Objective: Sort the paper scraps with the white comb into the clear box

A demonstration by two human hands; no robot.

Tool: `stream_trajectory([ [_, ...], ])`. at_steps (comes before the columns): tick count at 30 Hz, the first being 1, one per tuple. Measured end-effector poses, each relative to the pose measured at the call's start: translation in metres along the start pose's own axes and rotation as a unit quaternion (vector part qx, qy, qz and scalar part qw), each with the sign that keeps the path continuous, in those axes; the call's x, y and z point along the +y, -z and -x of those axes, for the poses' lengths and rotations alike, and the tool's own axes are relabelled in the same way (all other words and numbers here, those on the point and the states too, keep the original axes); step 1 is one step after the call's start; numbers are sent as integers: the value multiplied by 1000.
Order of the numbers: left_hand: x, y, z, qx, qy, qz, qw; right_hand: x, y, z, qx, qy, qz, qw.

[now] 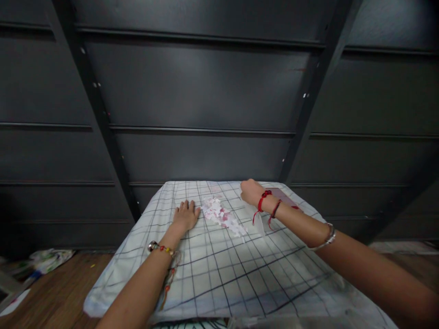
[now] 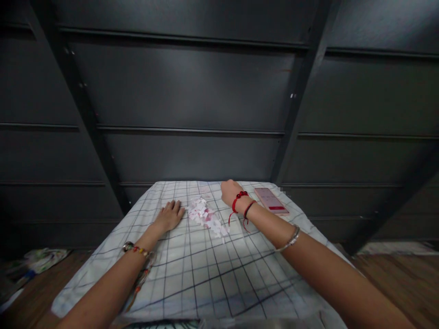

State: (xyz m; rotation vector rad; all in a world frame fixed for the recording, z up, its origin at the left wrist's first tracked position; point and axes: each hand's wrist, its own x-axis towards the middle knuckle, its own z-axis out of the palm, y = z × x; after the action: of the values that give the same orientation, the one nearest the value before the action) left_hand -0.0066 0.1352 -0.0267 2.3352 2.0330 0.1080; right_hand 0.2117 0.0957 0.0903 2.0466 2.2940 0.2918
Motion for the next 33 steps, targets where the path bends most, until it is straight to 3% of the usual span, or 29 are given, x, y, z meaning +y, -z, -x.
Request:
stream_trajectory([
  [11,-2,2,2,-24,20,7,999,-42,10,-2,30,20,-28,999],
  [20,-2,3,3,-28,25,15,999,-21,26,-21,47,7,-3,999],
  [25,-3,2,3,-27,25,15,999,-9,15,-33,61,27,26,997],
  [33,-4,-1,-1,-35,32,8,999,-25,-12,-55,84,75,44,993],
])
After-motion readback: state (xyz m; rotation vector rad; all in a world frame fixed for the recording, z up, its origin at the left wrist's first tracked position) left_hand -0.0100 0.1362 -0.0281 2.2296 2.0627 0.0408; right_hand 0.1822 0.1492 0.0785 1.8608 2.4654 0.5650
